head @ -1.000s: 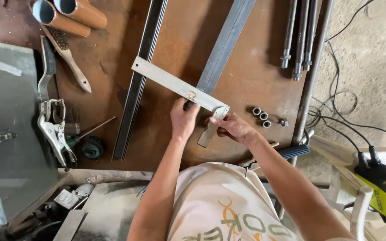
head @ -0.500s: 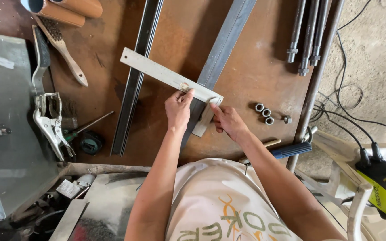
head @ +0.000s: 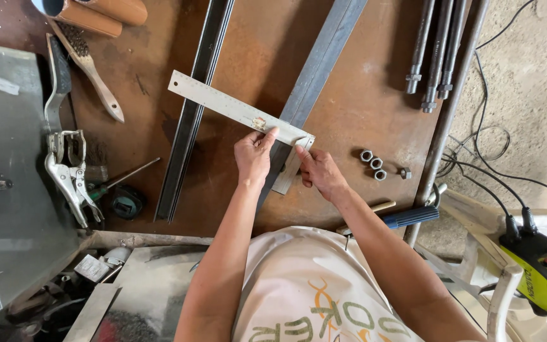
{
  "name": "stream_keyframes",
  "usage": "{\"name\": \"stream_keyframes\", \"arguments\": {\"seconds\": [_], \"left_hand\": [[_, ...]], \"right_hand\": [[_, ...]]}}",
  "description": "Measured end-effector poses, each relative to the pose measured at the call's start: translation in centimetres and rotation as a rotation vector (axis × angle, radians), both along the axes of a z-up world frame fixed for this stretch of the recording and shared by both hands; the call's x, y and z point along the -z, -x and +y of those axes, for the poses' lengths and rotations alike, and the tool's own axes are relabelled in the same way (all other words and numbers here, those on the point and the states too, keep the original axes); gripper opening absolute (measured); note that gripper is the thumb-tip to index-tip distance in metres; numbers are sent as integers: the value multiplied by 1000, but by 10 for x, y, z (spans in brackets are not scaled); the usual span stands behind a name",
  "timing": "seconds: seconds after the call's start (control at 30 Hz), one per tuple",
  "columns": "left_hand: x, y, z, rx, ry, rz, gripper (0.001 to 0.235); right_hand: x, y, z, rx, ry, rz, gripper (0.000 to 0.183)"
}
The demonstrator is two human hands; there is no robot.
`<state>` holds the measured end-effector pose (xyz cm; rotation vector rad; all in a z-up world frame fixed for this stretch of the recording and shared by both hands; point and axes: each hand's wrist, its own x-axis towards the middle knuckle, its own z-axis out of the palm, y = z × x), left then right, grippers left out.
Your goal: The recorder uses a tape measure and a try square to measure and mark metal bars on a workbench.
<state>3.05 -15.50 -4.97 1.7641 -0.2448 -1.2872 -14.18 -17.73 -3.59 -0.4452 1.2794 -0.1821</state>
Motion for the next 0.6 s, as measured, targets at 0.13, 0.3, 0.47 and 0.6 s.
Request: {"name": "stream_keyframes", "arguments": {"seconds": [0.13,0.3,0.47,0.6], "left_hand": [[10,1,4,-8,11,2,22],[7,2,2,-18,40,21,23],[16,2,6,6,28,-8,23],[5,2,0,16,-21,-14,22]], "right_hand": [[0,-1,0,3,-13,-3,42],[3,0,3,33,3,-35,40],[-1,-1,1,34,3,-33,40],[-1,2,1,7,1,-29,42]]}}
